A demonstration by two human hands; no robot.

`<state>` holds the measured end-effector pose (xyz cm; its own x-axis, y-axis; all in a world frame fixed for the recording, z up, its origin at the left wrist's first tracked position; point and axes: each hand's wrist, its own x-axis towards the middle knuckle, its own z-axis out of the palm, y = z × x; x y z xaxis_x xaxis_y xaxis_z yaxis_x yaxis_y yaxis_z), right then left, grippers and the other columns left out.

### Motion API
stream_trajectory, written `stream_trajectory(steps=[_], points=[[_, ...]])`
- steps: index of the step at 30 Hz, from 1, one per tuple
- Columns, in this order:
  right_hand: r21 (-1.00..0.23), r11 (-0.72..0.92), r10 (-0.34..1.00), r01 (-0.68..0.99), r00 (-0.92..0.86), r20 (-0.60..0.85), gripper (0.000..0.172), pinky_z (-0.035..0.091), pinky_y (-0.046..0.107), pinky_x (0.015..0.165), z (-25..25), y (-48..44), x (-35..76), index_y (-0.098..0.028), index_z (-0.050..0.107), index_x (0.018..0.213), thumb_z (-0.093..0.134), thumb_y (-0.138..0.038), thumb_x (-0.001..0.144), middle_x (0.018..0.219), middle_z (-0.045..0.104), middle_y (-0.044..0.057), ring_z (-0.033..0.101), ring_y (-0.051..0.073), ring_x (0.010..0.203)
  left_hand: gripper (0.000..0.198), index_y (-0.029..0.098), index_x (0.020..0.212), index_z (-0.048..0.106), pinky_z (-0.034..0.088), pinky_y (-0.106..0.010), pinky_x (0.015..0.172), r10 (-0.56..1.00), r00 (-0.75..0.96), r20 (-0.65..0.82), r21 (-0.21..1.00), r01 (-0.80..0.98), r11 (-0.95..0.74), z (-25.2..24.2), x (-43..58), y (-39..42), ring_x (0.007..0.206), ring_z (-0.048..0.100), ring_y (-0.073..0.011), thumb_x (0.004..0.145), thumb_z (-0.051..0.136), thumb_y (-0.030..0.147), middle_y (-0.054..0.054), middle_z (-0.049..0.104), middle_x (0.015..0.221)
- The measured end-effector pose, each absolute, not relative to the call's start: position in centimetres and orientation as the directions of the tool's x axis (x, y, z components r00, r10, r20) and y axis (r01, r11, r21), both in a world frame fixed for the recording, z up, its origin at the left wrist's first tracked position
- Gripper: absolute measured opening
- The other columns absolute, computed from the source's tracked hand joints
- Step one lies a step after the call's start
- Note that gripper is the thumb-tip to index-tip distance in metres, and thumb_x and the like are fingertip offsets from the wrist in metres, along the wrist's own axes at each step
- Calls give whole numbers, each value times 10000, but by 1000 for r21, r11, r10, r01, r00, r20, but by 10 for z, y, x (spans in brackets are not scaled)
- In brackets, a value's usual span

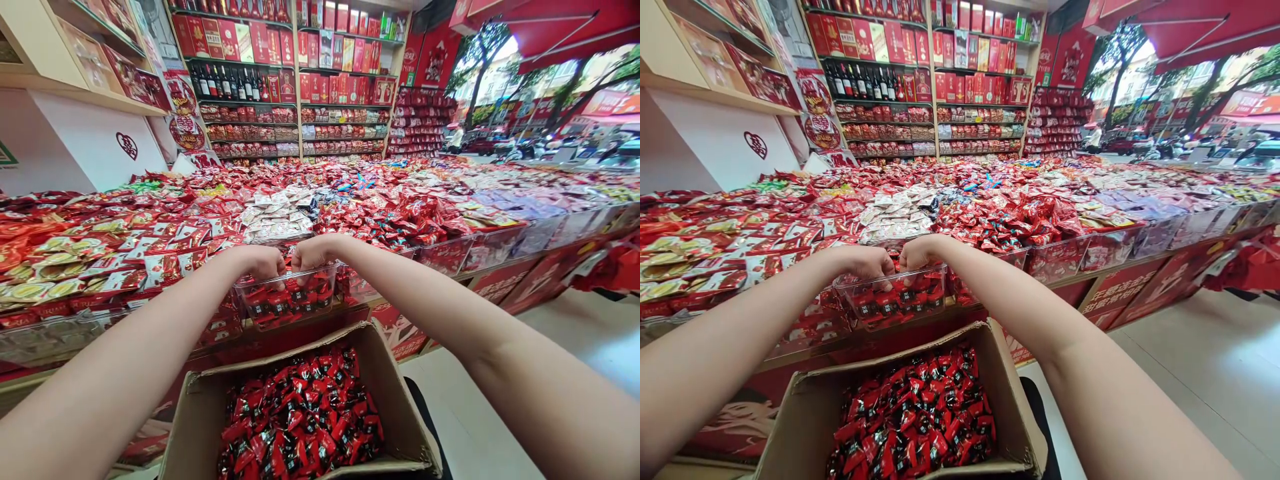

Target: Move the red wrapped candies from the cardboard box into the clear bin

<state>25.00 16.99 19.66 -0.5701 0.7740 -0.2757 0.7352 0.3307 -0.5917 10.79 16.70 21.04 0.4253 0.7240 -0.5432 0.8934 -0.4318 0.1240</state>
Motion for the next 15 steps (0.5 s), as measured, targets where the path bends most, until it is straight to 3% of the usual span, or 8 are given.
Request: stream_trajectory(steps=[6,15], points=[[-562,262,670,785,-567,-479,309,459,225,531,188,180,244,-145,653,643,765,-316,411,570,620,-13,576,123,576,288,152,778,619,440,-256,542,695,417,-586,157,900,-407,204,105,173,529,544,-100,690,596,425,26,620,613],[-581,252,618,774,-591,-519,336,471,230,574,177,189,235,-125,645,677,765,-311,425,631,642,6,601,130,619,264,143,789,612,457,-290,603,663,432,-611,200,895,-398,197,100,179,593,572,-116,750,552,397,23,628,667]])
